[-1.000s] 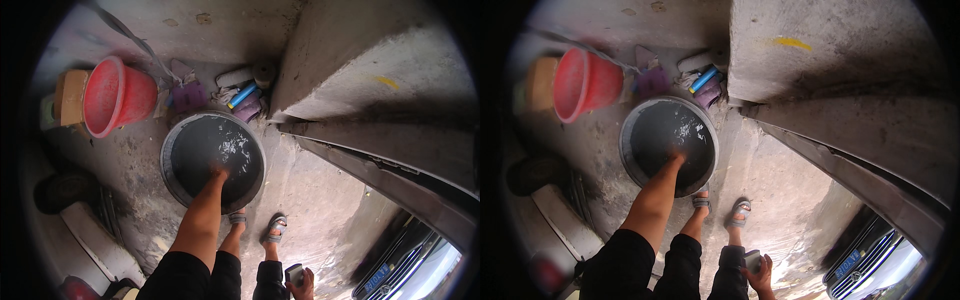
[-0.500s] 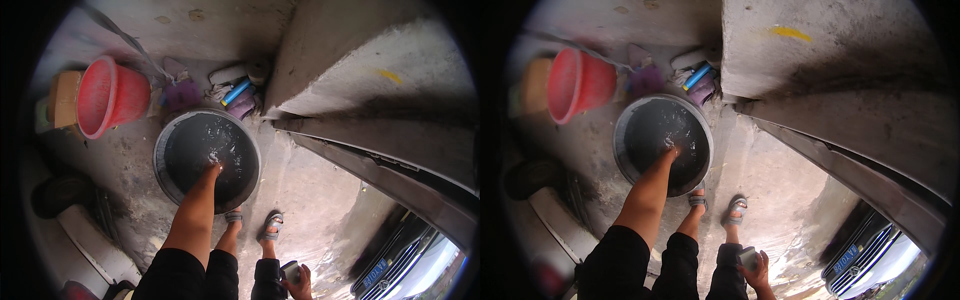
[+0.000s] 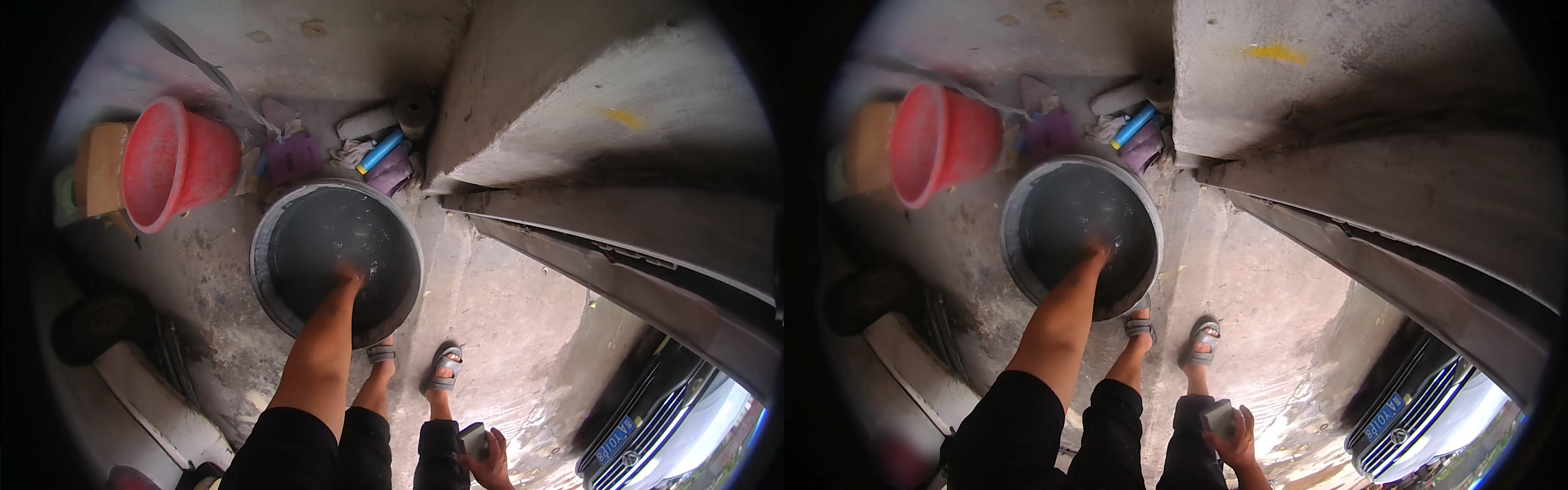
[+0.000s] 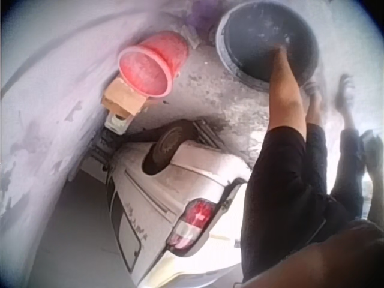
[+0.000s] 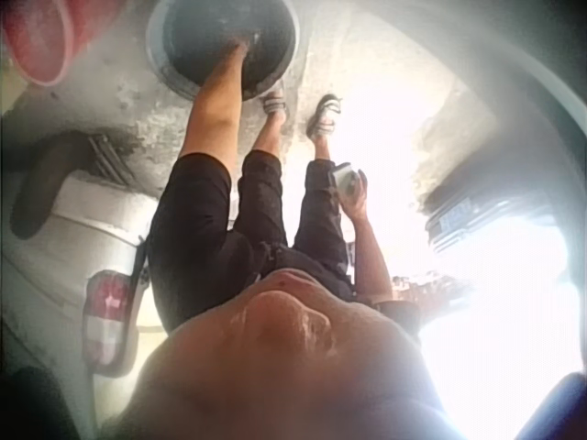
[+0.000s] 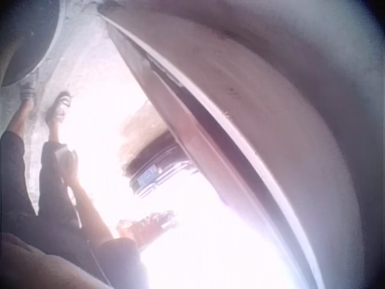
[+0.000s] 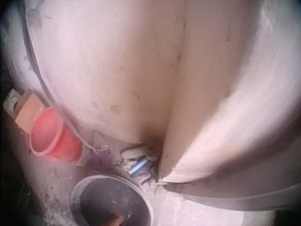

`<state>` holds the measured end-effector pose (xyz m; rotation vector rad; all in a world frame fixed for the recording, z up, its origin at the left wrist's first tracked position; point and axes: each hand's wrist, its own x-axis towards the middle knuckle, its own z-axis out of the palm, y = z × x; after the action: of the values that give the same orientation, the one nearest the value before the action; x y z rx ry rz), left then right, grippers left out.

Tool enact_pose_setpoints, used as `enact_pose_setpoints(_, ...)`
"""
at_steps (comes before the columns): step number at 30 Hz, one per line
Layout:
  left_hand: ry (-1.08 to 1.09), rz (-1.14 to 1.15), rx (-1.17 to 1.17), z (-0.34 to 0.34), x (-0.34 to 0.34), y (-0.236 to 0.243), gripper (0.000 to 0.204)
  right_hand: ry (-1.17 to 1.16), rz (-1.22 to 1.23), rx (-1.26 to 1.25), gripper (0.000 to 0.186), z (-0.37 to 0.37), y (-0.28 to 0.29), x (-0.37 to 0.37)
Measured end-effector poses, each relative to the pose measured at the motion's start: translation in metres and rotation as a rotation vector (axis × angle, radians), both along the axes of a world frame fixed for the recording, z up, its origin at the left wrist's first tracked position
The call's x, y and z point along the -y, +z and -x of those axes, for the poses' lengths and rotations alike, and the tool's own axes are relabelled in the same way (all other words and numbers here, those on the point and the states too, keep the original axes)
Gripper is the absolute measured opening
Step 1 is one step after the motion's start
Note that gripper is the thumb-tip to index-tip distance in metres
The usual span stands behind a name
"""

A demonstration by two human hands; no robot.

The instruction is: The person sands the rear body of a white van using a purple sanding block and sandpaper while pouring water from a plastic bottle, occasionally dipping the block into a bucket of water.

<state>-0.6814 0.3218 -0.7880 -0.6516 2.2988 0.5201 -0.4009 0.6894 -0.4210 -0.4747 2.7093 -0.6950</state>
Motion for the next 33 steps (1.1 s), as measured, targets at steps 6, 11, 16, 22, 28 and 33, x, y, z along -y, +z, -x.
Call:
enact_pose_setpoints(6, 0.275, -0.292, -0.620, -0.006, -0.002, 0.069, 0.076, -0.336, 0.196, 0.286, 0.086, 0.000, 0.018, 0.006)
enact_pose_setpoints(11, 0.239, -0.349, -0.724, -0.009, -0.034, 0.210, 0.080, -0.310, 0.241, 0.167, 0.087, 0.027, 0.054, -0.003)
enact_pose_setpoints(16, 0.121, -0.387, -0.947, -0.038, -0.048, 0.352, 0.073, -0.189, 0.337, 0.083, 0.082, 0.106, 0.141, 0.016)
enact_pose_setpoints(22, 0.223, -0.306, -1.065, -0.144, -0.056, 0.534, 0.078, 0.226, 0.604, 0.168, 0.079, 0.151, 0.296, 0.063)
enact_pose_setpoints(28, 0.151, -0.414, -1.174, -0.289, -0.073, 0.645, 0.076, 0.784, 0.540, 0.185, 0.084, 0.105, 0.414, 0.120)
enact_pose_setpoints(33, 0.271, -0.212, -1.057, -0.406, -0.087, 0.676, 0.076, 1.401, 0.143, 0.044, 0.083, 0.035, 0.471, 0.142)
